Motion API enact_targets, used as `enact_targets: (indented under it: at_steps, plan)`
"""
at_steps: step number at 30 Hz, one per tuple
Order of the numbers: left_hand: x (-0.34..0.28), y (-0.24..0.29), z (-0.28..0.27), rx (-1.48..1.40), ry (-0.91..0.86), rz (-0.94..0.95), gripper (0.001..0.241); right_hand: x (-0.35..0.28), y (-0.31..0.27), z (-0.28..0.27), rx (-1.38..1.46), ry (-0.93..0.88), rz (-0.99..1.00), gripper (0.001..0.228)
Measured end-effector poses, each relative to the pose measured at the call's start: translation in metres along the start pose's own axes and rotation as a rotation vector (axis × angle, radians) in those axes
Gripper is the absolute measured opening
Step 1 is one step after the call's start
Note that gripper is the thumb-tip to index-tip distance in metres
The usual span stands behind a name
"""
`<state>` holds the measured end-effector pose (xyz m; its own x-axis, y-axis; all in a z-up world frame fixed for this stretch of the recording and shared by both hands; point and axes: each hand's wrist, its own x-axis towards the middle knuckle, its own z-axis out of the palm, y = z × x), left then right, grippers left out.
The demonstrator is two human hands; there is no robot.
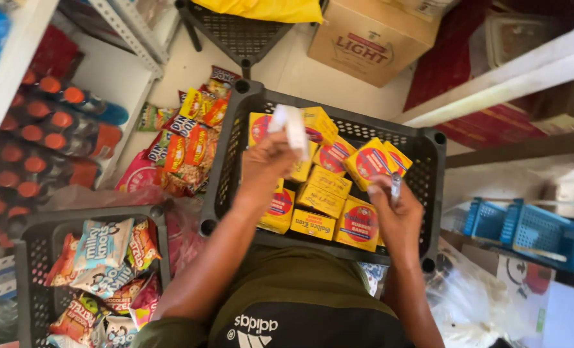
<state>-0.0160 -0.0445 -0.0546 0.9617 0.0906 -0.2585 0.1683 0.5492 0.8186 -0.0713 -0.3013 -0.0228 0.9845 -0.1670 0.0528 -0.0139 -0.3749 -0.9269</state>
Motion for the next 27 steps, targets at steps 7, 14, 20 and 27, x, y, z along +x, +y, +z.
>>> enact_targets:
  at_steps: [7,14,20,27]
  plan:
    - [-0.028,-0.001,0.027,0.077,-0.169,0.046,0.027,0.027,-0.035,0.051,0.241,-0.235,-0.098,0.025]
    - [-0.036,-0.001,0.025,0.162,-0.195,0.158,0.028,0.031,-0.029,0.077,0.437,-0.385,-0.053,0.028]
    - [-0.046,-0.011,0.018,0.285,-0.093,0.24,0.034,0.023,-0.018,0.081,0.353,-0.355,0.037,0.019]
    - [-0.063,-0.017,0.013,0.247,-0.075,0.272,0.036,0.011,-0.032,0.082,0.368,-0.329,0.111,0.017]
